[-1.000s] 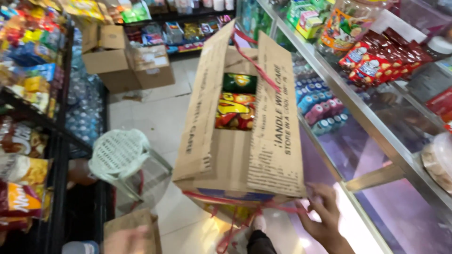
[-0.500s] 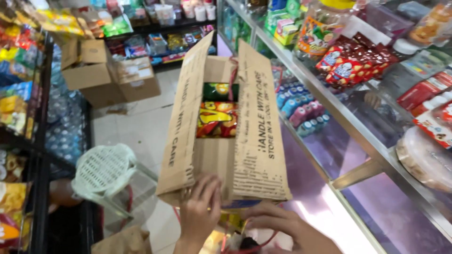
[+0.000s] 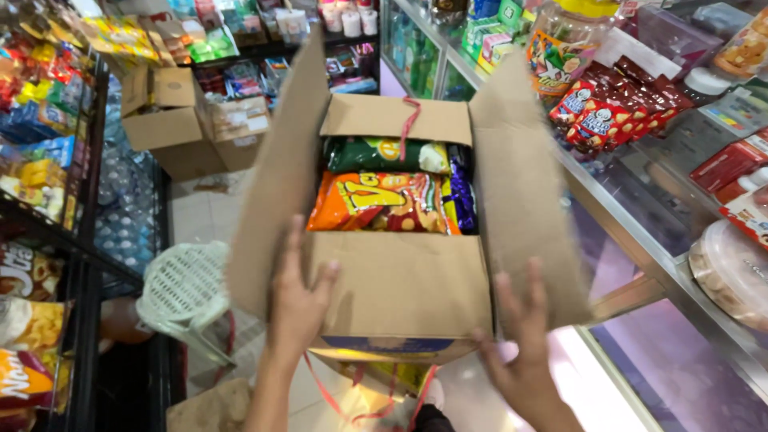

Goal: The person is unpacking snack bags from a cardboard box and arranging them onto the store shelves.

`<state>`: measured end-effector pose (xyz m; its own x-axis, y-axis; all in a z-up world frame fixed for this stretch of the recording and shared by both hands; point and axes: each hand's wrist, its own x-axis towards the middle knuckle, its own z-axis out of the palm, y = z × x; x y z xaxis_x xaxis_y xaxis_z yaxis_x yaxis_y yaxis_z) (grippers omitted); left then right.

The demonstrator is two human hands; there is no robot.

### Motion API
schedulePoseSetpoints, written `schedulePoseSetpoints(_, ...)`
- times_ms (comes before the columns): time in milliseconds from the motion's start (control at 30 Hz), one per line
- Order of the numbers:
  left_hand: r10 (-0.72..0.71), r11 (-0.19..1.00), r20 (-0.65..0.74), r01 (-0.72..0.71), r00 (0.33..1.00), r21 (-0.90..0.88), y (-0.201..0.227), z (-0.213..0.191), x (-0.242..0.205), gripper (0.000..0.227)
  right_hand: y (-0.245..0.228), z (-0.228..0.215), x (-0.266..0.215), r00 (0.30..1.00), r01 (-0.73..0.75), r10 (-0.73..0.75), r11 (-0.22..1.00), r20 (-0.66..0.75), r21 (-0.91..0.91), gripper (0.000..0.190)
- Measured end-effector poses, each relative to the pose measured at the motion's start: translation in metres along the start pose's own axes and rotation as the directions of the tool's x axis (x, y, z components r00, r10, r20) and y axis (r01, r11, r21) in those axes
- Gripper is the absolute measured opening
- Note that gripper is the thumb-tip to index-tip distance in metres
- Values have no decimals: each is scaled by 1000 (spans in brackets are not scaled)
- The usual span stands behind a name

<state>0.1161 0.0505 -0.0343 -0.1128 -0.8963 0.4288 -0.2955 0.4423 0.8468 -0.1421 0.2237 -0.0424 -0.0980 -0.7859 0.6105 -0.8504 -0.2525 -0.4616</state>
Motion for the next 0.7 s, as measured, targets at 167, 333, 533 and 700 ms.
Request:
schedulePoseSetpoints(167, -91, 987, 57, 97, 994, -129, -45, 8, 14, 85, 57, -7, -13, 956, -266, 265, 964, -127, 16, 77)
schedulePoseSetpoints(333, -288, 680, 70, 255, 955, -687, -61, -16, 22, 89, 102, 13, -45, 902, -422, 429, 899, -45, 115, 74)
schedulePoseSetpoints(533, -377, 251, 162, 269, 912, -930, -112, -19, 30, 67, 131, 37, -36, 831, -550, 502, 808, 240, 213, 71)
schedulePoseSetpoints(700, -96, 988, -74, 85, 993, -131, -90, -3, 31, 58, 129, 38, -1, 807, -587, 476, 716, 351, 378, 71)
